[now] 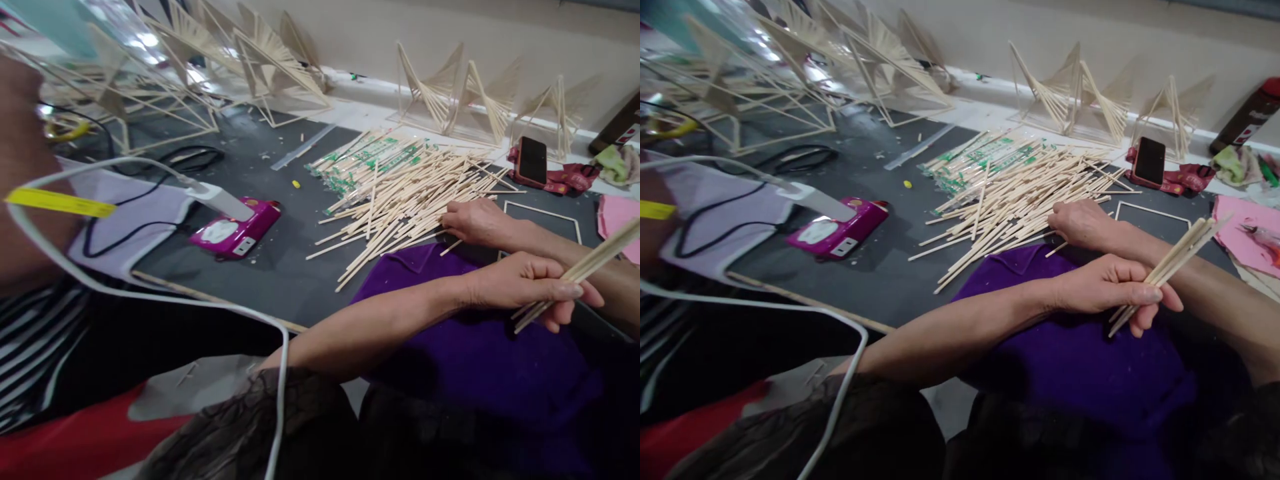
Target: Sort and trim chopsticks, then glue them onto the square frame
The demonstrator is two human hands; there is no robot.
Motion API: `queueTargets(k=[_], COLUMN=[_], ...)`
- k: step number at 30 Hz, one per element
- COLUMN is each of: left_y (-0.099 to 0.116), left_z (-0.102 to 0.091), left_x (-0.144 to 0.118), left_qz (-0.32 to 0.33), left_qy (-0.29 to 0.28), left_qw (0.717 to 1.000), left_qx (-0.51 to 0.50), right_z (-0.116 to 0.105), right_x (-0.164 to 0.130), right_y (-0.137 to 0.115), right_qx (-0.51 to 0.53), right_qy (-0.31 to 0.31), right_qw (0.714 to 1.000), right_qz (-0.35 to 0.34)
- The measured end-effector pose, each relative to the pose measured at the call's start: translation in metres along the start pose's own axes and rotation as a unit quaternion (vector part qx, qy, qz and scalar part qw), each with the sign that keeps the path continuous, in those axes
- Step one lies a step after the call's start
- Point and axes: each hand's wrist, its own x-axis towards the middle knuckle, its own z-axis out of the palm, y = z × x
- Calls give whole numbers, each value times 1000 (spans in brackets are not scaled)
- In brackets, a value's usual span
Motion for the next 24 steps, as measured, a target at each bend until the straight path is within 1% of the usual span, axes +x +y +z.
queueTargets(k=[2, 4, 9, 12, 15, 18, 21, 24], left_y=[-1, -1, -2, -5, -7, -9, -11, -12], left_z=[0, 1, 0, -3, -6, -7, -9, -11], left_x=[1, 1, 2, 2, 1, 2, 2, 2], left_qz=[-4, -13, -14, -8, 1, 3, 0, 4], left_qy=[6, 13, 20, 17, 14, 14, 20, 19], left_qw=[1000, 1000, 1000, 1000, 1000, 1000, 1000, 1000], left_qx=[-4, -12, -17, -10, -7, -7, -3, 0], right_z=[-1, -2, -3, -3, -4, -7, -11, -14], right_x=[2, 2, -1, -4, -4, -2, 3, 5], right_y=[-4, -3, 12, 20, 23, 23, 26, 31], right_qx=[-21, -33, -29, -19, -2, 40, 103, 164], right_qy=[-4, 6, 55, 66, 68, 81, 106, 123], right_qw=[1000, 999, 995, 993, 990, 982, 968, 952], right_qz=[2, 15, 83, 101, 125, 163, 204, 227])
